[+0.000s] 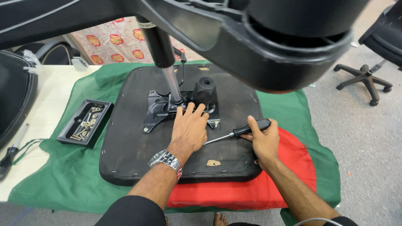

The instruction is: The person attaches the gas lift mechanism to the underside of an office chair seat. They align the metal mounting plate, insert bolts and washers into the holes, and tighten them using a screwdriver.

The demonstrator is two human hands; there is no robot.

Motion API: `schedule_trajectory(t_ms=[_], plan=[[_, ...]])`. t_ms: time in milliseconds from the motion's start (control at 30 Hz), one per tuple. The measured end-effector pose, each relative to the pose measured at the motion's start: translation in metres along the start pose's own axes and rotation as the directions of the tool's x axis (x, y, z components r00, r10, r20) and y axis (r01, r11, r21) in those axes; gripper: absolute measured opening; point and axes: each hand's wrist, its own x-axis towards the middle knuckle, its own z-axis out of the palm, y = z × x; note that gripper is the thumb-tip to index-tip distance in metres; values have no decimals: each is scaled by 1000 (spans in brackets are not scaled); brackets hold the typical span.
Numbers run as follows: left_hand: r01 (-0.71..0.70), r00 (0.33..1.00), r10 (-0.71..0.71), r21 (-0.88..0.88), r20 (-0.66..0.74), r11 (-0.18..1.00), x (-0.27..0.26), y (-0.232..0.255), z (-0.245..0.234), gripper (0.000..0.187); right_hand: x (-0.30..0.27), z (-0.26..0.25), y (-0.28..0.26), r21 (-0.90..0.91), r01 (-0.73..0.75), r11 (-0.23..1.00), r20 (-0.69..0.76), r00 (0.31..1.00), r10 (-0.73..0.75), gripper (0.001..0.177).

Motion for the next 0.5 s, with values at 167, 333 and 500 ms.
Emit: schedule_trajectory(t_ms=[167,333,500], plan=[[7,1000,-8,-36,-19,999,-3,1,-5,46,-1,4,-5,-63,-45,997,-29,999,43,46],[43,995,-27,-178,96,983,-15,-1,-9,57,2,2,-1,-46,-32,998,-12,999,32,47],[140,958,-15,-423,285,895,-50,-18,-8,76,8,2,12,-55,5,998,-60,998,-8,48]])
